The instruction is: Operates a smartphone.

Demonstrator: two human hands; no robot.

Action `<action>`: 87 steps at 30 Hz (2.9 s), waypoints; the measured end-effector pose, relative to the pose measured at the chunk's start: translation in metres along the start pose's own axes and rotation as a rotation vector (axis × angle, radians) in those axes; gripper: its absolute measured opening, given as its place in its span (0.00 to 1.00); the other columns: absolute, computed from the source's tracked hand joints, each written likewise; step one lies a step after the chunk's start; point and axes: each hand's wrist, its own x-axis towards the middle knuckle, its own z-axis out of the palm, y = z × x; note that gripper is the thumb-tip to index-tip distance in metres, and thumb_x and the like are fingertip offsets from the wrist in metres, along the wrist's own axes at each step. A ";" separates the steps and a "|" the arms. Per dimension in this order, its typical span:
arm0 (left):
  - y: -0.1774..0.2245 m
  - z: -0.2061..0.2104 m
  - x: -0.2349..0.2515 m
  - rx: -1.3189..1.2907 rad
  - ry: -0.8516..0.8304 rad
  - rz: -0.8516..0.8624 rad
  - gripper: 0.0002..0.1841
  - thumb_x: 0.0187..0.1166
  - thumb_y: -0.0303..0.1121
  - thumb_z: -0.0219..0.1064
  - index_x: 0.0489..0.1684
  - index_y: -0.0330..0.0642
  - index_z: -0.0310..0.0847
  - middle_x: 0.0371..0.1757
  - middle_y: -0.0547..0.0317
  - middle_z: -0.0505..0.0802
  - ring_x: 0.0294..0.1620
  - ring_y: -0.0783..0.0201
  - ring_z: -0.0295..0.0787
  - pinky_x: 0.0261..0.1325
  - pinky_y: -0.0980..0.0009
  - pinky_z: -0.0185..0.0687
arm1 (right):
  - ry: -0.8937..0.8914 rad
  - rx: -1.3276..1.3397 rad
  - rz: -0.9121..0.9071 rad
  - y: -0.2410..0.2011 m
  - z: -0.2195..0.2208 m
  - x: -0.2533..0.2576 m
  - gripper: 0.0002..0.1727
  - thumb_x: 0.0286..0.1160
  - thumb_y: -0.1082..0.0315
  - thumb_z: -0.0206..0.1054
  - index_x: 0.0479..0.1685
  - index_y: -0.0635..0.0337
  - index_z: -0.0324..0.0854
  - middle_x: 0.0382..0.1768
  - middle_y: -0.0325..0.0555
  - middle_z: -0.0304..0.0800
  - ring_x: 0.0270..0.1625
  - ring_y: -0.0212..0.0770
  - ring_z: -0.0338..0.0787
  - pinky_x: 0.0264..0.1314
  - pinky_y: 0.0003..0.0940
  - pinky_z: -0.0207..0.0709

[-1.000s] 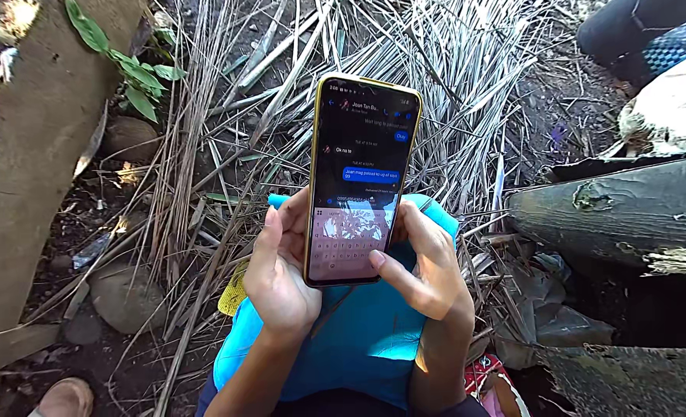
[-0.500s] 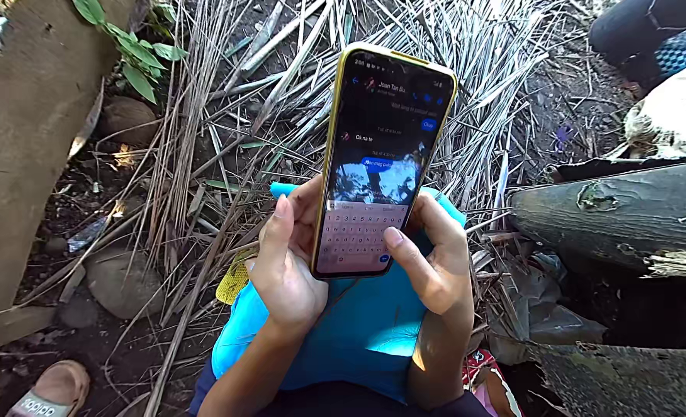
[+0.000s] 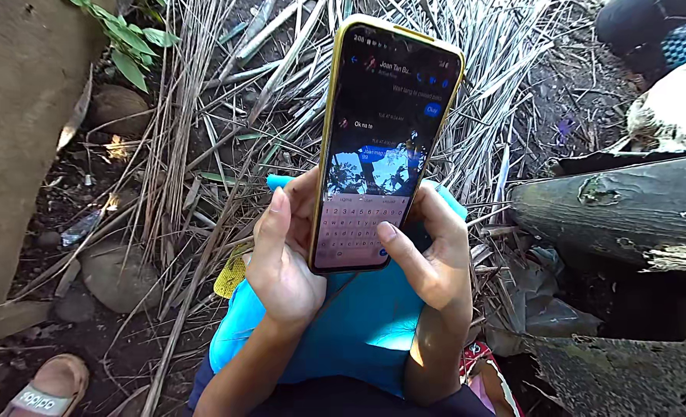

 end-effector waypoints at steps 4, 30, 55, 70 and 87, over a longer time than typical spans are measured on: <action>0.000 0.000 0.000 -0.015 -0.011 -0.005 0.33 0.92 0.42 0.25 0.62 0.46 0.84 0.54 0.66 0.95 0.59 0.72 0.92 0.64 0.71 0.86 | 0.004 0.005 -0.002 -0.001 0.000 0.001 0.15 0.72 0.58 0.65 0.45 0.62 0.81 0.30 0.28 0.83 0.34 0.13 0.81 0.38 0.10 0.75; 0.001 0.000 0.000 -0.021 -0.002 -0.012 0.32 0.92 0.41 0.25 0.60 0.46 0.85 0.53 0.66 0.95 0.57 0.72 0.92 0.63 0.71 0.87 | -0.038 0.014 -0.023 0.000 -0.002 -0.001 0.19 0.72 0.56 0.65 0.49 0.64 0.80 0.34 0.31 0.84 0.39 0.15 0.82 0.43 0.13 0.76; 0.003 -0.002 0.000 -0.041 -0.026 -0.015 0.34 0.92 0.43 0.23 0.59 0.47 0.84 0.52 0.65 0.95 0.58 0.71 0.92 0.63 0.71 0.87 | -0.181 0.136 -0.130 0.011 -0.015 -0.001 0.20 0.70 0.64 0.65 0.56 0.69 0.77 0.42 0.37 0.85 0.48 0.18 0.83 0.54 0.15 0.78; 0.003 -0.001 0.000 -0.028 -0.027 -0.015 0.34 0.92 0.42 0.22 0.58 0.46 0.84 0.54 0.65 0.95 0.59 0.70 0.92 0.65 0.69 0.86 | -0.156 0.146 -0.129 0.009 -0.013 -0.001 0.18 0.70 0.64 0.65 0.53 0.68 0.77 0.40 0.36 0.84 0.47 0.18 0.83 0.52 0.14 0.77; 0.003 -0.002 -0.001 -0.004 -0.029 -0.004 0.34 0.91 0.41 0.22 0.61 0.44 0.84 0.55 0.64 0.95 0.60 0.70 0.91 0.66 0.69 0.85 | -0.079 0.045 -0.028 0.002 -0.004 -0.002 0.24 0.67 0.55 0.71 0.55 0.64 0.79 0.38 0.33 0.87 0.42 0.18 0.85 0.46 0.16 0.80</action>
